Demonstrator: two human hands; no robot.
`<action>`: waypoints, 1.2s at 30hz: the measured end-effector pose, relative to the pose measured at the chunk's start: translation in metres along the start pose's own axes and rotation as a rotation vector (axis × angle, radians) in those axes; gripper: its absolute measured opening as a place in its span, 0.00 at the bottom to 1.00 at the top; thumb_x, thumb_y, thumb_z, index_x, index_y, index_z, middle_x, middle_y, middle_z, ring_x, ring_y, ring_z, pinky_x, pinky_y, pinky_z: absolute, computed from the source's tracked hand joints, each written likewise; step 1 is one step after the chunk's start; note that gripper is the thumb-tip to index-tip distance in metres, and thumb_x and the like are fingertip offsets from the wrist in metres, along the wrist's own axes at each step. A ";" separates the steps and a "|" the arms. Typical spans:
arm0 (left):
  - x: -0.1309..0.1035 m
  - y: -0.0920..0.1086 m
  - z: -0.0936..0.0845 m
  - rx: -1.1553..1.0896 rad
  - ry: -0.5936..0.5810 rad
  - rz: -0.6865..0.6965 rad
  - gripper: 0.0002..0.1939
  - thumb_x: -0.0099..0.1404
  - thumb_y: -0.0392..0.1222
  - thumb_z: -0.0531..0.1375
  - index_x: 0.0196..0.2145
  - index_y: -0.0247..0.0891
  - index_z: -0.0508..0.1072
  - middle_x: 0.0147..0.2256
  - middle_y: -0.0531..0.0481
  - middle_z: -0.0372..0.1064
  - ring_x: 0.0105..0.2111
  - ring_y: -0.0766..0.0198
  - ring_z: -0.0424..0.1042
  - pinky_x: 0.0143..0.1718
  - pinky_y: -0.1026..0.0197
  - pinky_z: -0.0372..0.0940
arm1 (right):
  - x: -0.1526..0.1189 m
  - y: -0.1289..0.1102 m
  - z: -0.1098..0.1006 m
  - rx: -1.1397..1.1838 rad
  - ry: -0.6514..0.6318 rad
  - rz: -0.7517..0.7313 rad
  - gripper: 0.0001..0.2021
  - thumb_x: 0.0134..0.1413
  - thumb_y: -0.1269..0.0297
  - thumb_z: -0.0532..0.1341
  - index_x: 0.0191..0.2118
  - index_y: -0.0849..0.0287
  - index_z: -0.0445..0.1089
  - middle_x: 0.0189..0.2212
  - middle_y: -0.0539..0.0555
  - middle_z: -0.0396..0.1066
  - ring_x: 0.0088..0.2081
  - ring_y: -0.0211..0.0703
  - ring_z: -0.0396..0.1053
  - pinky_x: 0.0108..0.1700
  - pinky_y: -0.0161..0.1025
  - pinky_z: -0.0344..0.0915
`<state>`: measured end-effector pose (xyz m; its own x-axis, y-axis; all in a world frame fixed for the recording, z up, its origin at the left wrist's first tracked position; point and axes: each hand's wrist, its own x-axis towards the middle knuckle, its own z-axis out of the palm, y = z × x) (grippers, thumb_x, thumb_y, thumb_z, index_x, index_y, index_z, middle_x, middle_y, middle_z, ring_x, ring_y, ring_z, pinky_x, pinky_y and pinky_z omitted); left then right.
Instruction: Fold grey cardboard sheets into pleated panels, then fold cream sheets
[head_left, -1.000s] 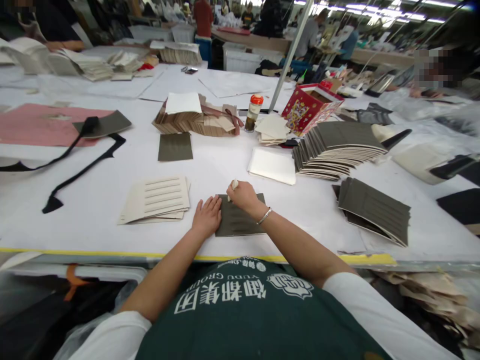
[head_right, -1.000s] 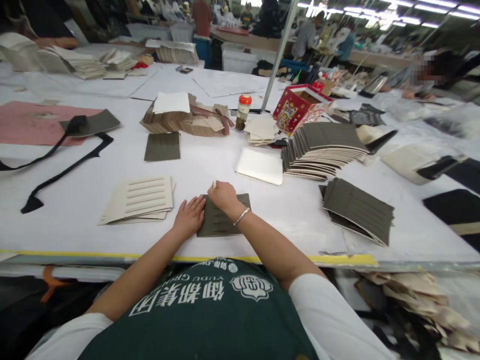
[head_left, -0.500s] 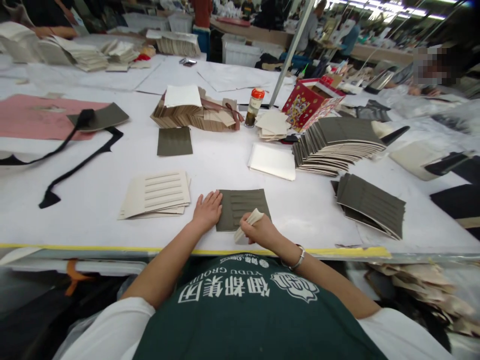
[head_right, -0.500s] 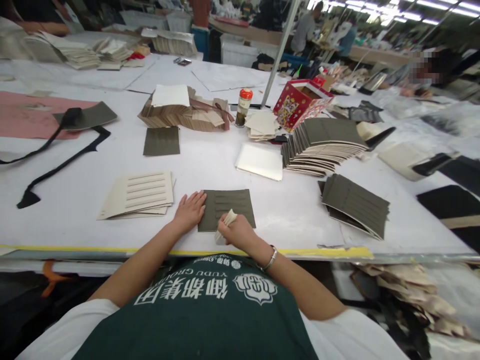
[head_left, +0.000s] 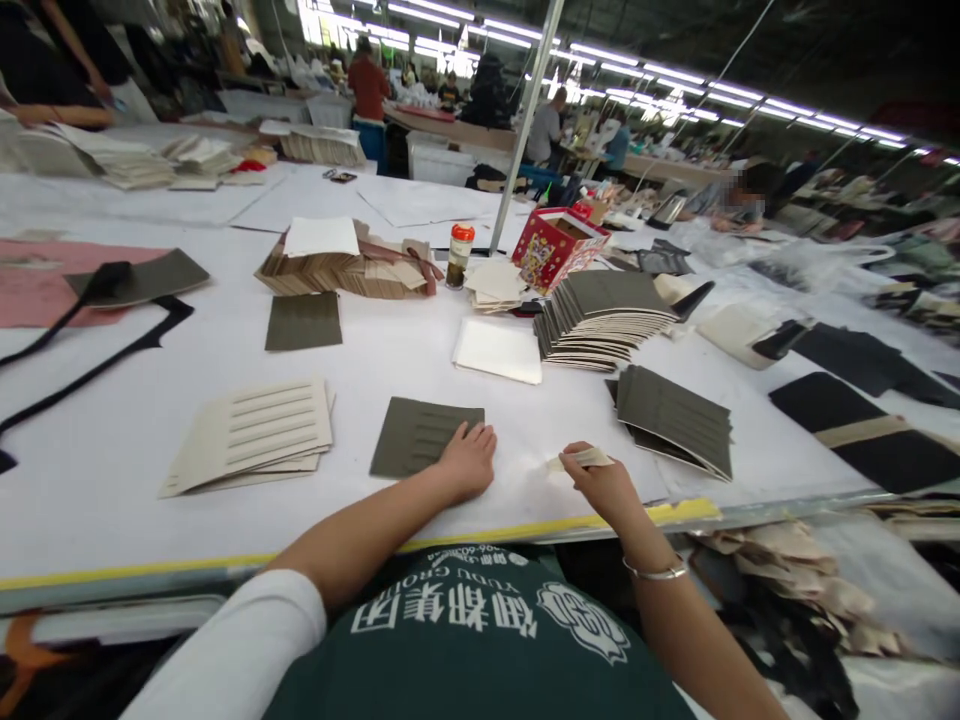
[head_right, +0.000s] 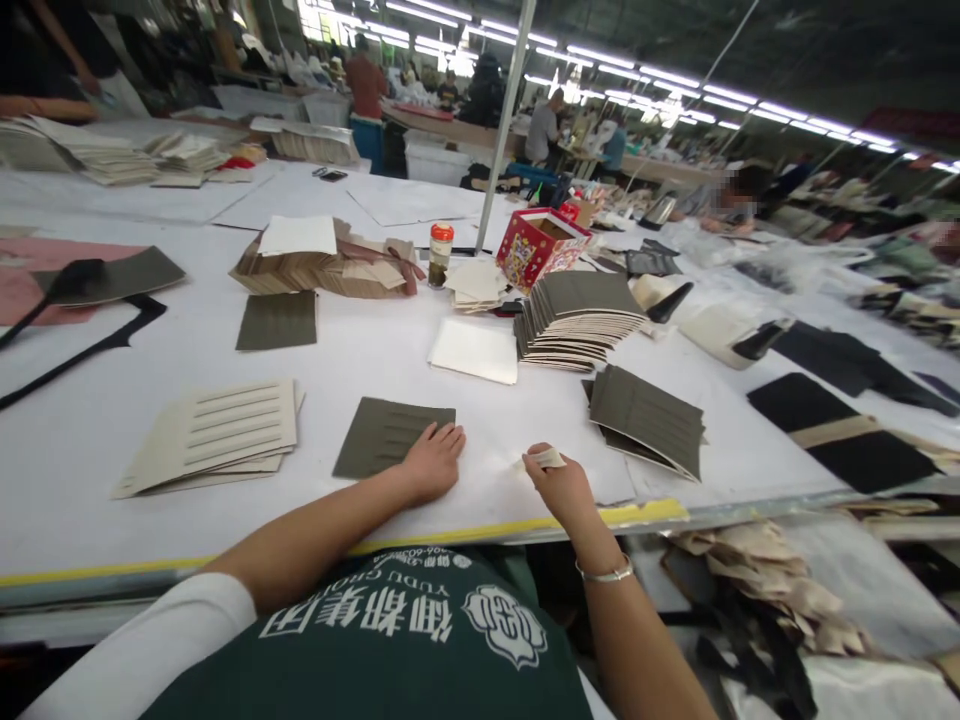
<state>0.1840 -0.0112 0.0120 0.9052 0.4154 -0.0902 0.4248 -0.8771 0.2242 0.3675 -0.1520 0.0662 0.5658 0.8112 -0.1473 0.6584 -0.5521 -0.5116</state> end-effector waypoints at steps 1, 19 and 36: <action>-0.015 -0.013 -0.003 -0.007 -0.026 0.097 0.28 0.59 0.38 0.47 0.58 0.36 0.56 0.60 0.45 0.48 0.60 0.57 0.46 0.59 0.48 0.41 | -0.001 0.002 -0.002 0.055 -0.030 0.005 0.12 0.51 0.54 0.52 0.35 0.55 0.66 0.21 0.48 0.69 0.22 0.39 0.68 0.31 0.36 0.64; -0.073 -0.042 0.017 0.048 0.264 -0.192 0.20 0.67 0.48 0.45 0.55 0.50 0.59 0.58 0.53 0.54 0.58 0.57 0.51 0.58 0.43 0.42 | 0.109 -0.167 0.076 -0.288 -0.074 -0.586 0.14 0.58 0.63 0.47 0.38 0.60 0.68 0.30 0.54 0.73 0.33 0.39 0.69 0.36 0.32 0.57; -0.076 -0.044 0.018 0.036 0.294 -0.175 0.20 0.66 0.48 0.47 0.55 0.50 0.60 0.57 0.53 0.56 0.58 0.57 0.52 0.58 0.42 0.41 | 0.121 -0.156 0.070 -0.278 -0.075 -0.526 0.13 0.57 0.64 0.49 0.33 0.62 0.69 0.25 0.55 0.72 0.30 0.40 0.70 0.33 0.32 0.59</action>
<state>0.0971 -0.0081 -0.0083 0.7781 0.6073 0.1606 0.5780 -0.7922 0.1956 0.2985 0.0457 0.0685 0.0993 0.9951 0.0015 0.9514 -0.0945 -0.2932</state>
